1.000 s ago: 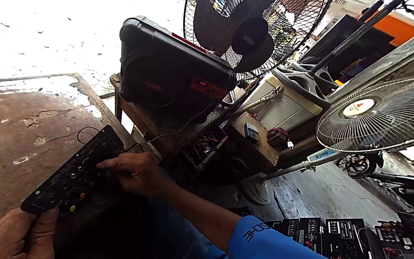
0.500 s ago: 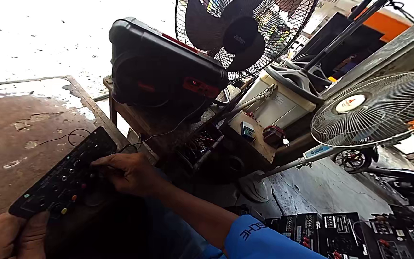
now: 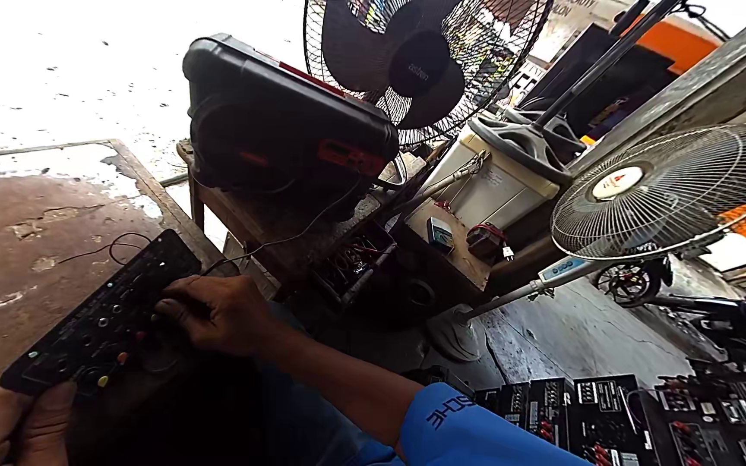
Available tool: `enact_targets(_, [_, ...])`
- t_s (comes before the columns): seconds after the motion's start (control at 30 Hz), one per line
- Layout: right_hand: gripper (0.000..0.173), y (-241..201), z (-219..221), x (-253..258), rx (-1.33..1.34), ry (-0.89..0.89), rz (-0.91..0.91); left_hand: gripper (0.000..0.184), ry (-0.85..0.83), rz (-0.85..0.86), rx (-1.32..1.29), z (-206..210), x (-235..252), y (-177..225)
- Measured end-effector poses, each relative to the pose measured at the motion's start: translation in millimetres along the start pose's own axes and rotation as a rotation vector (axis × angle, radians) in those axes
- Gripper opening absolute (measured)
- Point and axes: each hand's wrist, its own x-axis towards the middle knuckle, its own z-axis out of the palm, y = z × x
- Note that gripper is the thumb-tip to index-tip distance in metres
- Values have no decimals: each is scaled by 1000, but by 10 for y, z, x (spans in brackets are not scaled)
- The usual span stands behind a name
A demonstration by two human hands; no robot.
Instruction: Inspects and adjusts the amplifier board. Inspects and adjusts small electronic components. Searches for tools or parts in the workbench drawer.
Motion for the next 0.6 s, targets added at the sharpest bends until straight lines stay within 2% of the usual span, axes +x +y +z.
enact_targets(0.1, [22,26,-18,-7,34,-18,-31,35,11,2,10,10,-2,-7])
enact_targets(0.6, [16,19,8,-18,-19,-6,-20,35,-21,-38,7,-18,-7,37])
